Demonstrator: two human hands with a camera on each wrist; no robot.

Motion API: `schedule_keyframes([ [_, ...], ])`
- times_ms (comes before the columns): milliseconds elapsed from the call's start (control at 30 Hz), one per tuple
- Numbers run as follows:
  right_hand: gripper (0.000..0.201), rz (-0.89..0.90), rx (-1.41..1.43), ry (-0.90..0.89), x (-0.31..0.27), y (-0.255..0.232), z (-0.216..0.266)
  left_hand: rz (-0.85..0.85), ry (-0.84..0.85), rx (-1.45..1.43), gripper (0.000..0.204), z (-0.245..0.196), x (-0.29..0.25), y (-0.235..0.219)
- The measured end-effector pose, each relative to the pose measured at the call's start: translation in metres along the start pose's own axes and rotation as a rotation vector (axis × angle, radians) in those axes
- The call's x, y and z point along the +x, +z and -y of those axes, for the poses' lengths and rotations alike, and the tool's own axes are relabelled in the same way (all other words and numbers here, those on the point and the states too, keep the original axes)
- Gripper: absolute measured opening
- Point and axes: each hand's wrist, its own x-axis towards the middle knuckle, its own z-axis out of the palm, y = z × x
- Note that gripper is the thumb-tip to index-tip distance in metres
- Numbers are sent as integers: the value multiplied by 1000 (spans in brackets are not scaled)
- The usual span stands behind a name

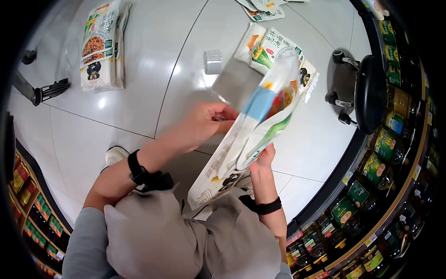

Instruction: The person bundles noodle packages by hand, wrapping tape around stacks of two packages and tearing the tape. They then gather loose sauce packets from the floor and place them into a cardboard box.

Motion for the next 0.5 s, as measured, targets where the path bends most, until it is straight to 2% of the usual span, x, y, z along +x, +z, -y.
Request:
schedule_keyframes([
  [33,61,128,227,28,4,1,-1,-1,0,-1,20,2,2,5],
  [133,61,171,350,92,24,7,-4,-9,-5,-161,16,8,4,15],
  [167,62,-54,21,13,18,14,-2,-24,20,-239,14,14,6,20],
  [200,62,-50,21,15,18,24,-2,-38,44,-318,14,20,7,23],
  [267,48,143,-47,-101,18,53,-5,-61,67,-300,12,27,10,22],
  [300,55,53,-90,-124,10,47,-4,-56,27,-365,11,29,11,20],
  [367,57,92,-97,-123,10,38,-6,-1,-26,-492,9,24,10,13],
  [467,59,140,-112,-68,7,33,-2,-6,-74,-517,11,13,3,12],
  [500,59,101,-100,-76,6,34,-5,10,-4,-407,14,17,2,10],
])
